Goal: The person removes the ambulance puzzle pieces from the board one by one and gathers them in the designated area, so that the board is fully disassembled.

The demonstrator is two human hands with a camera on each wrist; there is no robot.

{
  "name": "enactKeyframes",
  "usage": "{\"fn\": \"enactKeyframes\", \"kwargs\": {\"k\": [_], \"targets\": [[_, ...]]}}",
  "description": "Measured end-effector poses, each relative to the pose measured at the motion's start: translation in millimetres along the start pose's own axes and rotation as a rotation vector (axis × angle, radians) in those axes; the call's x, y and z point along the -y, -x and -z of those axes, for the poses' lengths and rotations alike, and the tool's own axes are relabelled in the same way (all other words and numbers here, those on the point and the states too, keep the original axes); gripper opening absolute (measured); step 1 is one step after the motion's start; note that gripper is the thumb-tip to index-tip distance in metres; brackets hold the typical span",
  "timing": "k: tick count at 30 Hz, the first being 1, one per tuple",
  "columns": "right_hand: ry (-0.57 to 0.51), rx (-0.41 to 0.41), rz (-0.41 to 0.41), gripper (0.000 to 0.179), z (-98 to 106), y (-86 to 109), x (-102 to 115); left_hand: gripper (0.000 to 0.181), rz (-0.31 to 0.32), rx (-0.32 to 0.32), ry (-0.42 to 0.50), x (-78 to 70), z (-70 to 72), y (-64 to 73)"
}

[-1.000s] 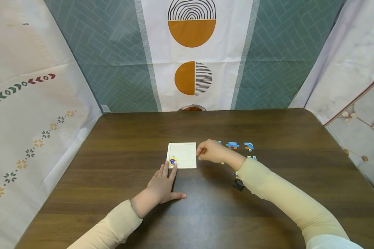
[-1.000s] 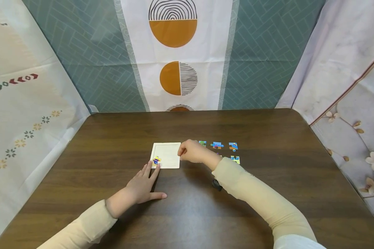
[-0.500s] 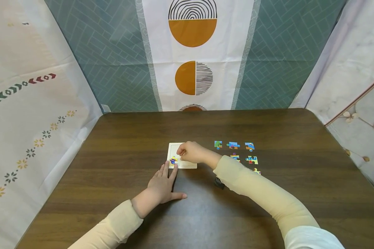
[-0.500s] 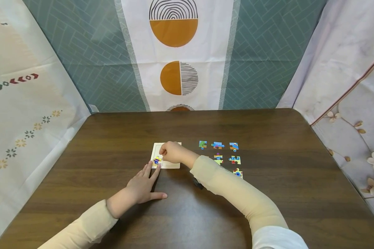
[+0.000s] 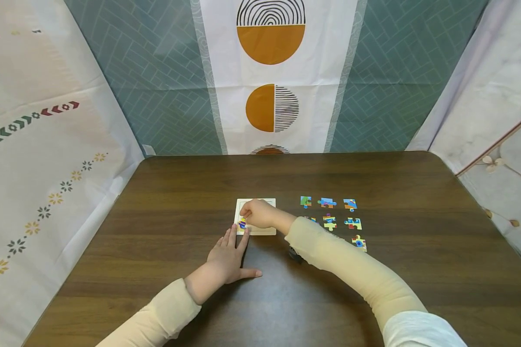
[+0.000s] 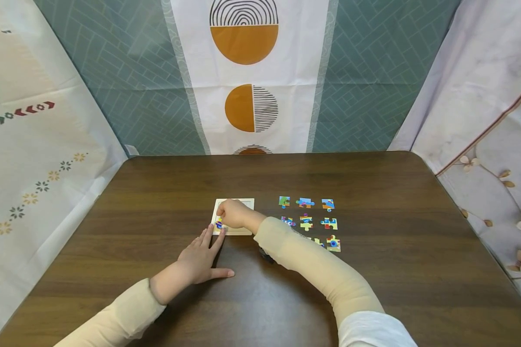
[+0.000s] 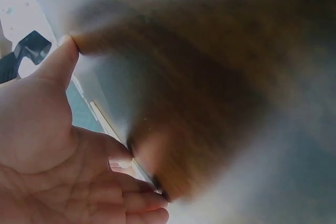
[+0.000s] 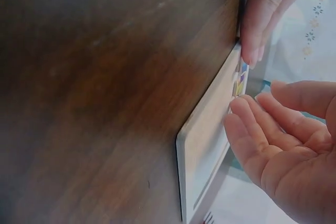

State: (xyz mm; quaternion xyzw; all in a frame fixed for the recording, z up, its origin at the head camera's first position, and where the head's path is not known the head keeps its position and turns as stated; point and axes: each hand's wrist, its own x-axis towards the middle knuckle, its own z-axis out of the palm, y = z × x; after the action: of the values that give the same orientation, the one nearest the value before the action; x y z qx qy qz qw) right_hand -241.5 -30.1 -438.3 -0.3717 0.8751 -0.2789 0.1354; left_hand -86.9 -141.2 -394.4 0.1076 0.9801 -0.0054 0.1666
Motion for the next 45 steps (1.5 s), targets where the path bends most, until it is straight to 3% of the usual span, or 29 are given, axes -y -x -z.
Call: {"fn": "enactKeyframes", "kwargs": {"k": [4,7,11,22,30,37,45], "targets": [[-0.020,0.011,-0.001,0.025,-10.8,-13.4,-15.9,0.106,0.005,0.013,-0.018,0.2,0.7,-0.5],[-0.037,0.038,-0.118,0.026,12.4,8.1,26.0,0.106,0.006,0.011,-0.025,0.6,1.4,-1.1],[-0.105,0.022,-0.162,0.024,24.9,20.5,47.2,0.106,0.005,0.012,-0.032,0.7,1.3,-1.8],[-0.266,0.021,-0.196,0.024,24.6,15.1,39.8,0.101,0.001,0.017,-0.034,-0.4,0.7,-2.1],[-0.225,0.008,-0.219,0.020,23.9,16.1,38.3,0.101,-0.004,0.024,-0.029,-1.2,0.9,-2.8],[-0.293,0.016,-0.254,0.023,23.0,16.6,39.3,0.102,-0.006,0.024,-0.036,0.5,0.5,-3.1],[-0.319,-0.029,-0.238,0.023,34.5,24.6,36.8,0.099,-0.007,0.024,-0.018,0.6,0.0,-2.3]]}}
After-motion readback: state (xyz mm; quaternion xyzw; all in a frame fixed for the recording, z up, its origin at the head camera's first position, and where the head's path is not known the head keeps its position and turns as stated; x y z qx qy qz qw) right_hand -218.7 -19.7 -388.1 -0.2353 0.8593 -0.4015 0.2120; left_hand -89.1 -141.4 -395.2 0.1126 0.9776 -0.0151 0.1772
